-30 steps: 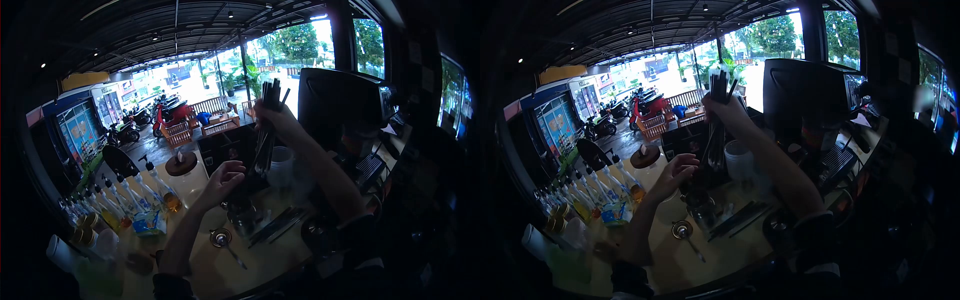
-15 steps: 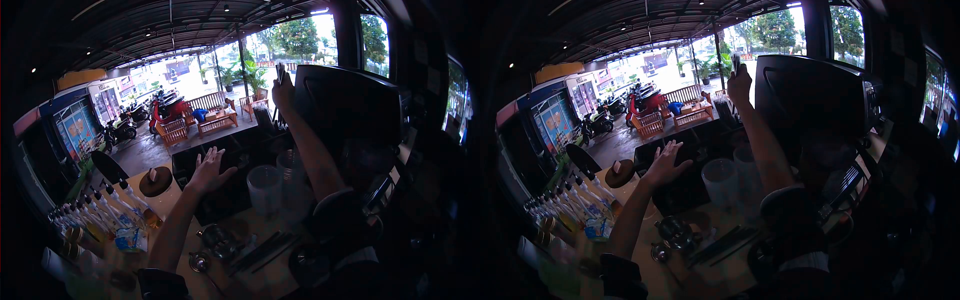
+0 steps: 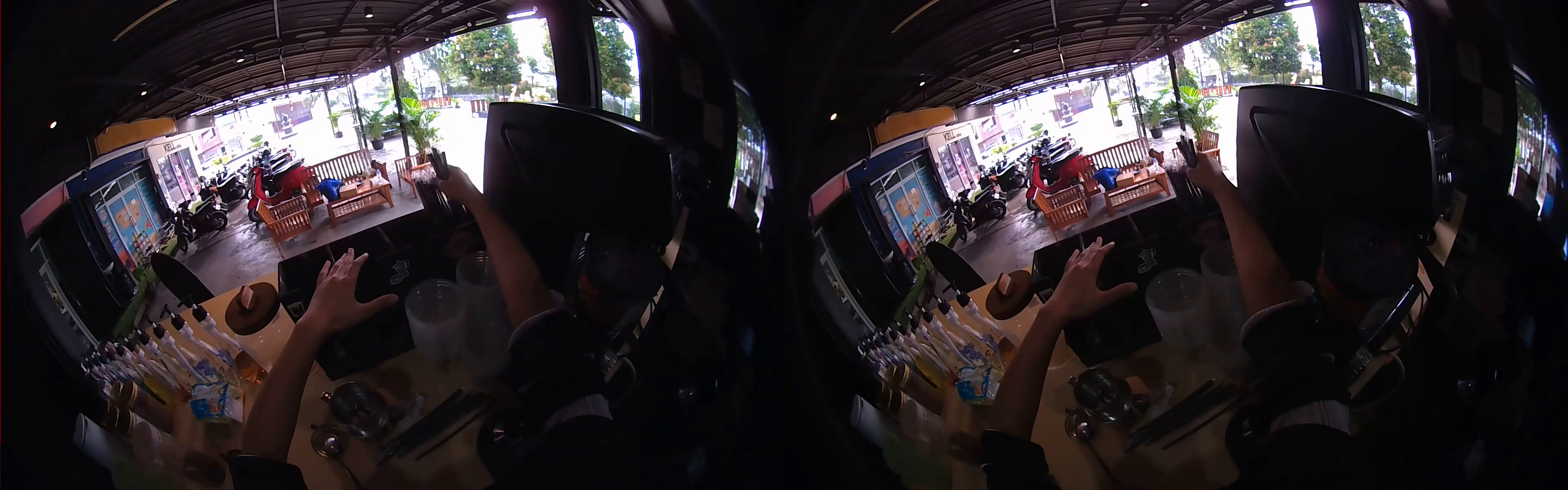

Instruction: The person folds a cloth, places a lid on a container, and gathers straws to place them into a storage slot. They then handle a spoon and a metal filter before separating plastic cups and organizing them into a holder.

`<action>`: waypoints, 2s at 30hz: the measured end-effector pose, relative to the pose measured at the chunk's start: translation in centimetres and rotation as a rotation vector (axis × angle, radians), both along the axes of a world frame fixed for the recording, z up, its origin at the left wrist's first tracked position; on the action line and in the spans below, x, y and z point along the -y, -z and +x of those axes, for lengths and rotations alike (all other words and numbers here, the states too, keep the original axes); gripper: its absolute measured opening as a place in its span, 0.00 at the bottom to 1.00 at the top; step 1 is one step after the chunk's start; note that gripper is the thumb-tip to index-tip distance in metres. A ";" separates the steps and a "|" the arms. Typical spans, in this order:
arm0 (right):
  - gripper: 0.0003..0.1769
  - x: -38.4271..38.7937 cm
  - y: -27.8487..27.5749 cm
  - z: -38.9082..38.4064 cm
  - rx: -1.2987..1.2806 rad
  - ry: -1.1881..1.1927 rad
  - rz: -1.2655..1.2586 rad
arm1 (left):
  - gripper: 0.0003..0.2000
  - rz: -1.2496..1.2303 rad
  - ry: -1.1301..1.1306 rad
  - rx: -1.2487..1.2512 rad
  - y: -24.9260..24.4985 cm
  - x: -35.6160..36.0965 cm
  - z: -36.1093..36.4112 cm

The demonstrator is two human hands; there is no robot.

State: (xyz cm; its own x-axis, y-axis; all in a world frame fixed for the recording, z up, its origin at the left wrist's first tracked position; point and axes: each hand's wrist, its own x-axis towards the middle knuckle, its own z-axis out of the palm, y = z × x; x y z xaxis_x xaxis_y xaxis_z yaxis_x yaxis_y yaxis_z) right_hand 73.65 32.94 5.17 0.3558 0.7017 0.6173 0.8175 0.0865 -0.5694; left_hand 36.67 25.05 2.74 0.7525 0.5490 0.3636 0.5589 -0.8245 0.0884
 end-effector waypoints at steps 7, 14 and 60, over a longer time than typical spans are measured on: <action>0.17 0.4 2.2 2.0 0.107 -0.169 -0.250 | 0.52 -0.033 -0.013 -0.006 0.0 0.2 -0.1; 0.36 5.0 -3.0 -0.7 -0.123 -0.043 -0.591 | 0.52 -0.015 -0.003 -0.007 0.2 0.0 -0.2; 0.21 -1.3 0.1 -2.7 -0.226 -0.104 0.303 | 0.52 0.068 0.060 0.024 0.7 0.1 -0.5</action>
State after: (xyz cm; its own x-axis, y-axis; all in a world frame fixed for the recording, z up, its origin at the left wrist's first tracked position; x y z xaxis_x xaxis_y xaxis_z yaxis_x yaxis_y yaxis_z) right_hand 70.92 34.20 5.11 0.4435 0.5387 0.7164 0.6523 0.3542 -0.6701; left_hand 36.14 24.96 2.09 0.7738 0.4767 0.4171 0.5068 -0.8610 0.0437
